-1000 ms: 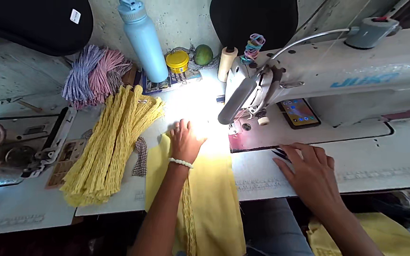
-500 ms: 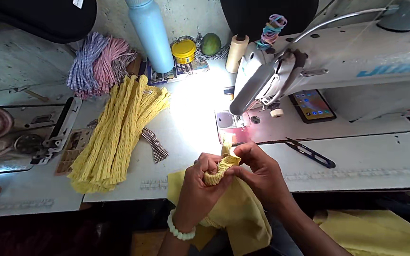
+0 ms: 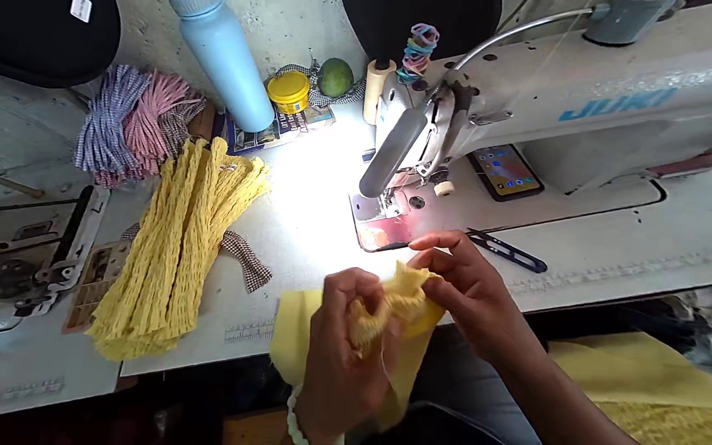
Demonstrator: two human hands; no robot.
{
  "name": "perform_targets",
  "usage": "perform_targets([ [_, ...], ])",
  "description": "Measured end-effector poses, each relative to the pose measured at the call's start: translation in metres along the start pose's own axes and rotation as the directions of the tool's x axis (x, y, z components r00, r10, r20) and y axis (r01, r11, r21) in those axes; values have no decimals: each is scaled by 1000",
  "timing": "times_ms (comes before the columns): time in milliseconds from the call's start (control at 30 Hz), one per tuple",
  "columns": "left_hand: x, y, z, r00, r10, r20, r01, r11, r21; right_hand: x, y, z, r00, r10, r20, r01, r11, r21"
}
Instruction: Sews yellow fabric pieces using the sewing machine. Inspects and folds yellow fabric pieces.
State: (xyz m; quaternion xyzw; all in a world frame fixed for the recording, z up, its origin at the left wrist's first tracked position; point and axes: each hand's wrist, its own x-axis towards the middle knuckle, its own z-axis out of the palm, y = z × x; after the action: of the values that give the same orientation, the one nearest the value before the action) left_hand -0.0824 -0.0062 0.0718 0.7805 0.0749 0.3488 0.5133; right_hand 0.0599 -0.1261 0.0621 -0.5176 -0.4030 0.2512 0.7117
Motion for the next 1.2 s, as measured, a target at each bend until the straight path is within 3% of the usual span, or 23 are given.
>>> perform_targets([
  [133, -6, 1, 11, 996, 64, -66, -52, 984, 168, -8, -3, -9, 993, -119, -2, 118, 987, -109],
  [167, -5, 1, 10, 990, 94, -104, -70, 974, 214, -10, -6, -14, 995, -89, -34, 86, 993, -80],
  [267, -1, 2, -6, 982, 129, -140, -90, 963, 254, -12, -17, -26, 976, 160, -145, -125, 965, 229],
  [367, 0, 2, -7, 989, 138, -55, -130, 983, 126, -16, -22, -15, 951, 301, -74, -265, 913, 311],
  [500, -5, 9, 10, 997, 68, -41, -69, 997, -32, -20, -18, -3, 975, 217, -44, -192, 928, 320],
  [600, -9, 10, 15, 998, 24, -64, -25, 1000, 0, -24, -18, -7, 994, 113, -8, -108, 966, 236],
  [733, -9, 15, 20, 999, 29, 13, -30, 999, 27, -28, -17, -18, 993, -27, 115, 16, 995, 97],
  [800, -9, 16, 22, 999, 32, 18, -34, 995, 93, -31, -17, -21, 990, -17, 140, 2, 994, 111],
  [1000, -17, 11, 21, 992, 125, 22, -127, 982, 141, -38, -15, -32, 999, 46, -3, -46, 990, 133],
  [1200, -21, 11, 22, 981, 191, 45, -196, 955, 222, -36, -15, -34, 968, 185, 168, -205, 973, 110],
])
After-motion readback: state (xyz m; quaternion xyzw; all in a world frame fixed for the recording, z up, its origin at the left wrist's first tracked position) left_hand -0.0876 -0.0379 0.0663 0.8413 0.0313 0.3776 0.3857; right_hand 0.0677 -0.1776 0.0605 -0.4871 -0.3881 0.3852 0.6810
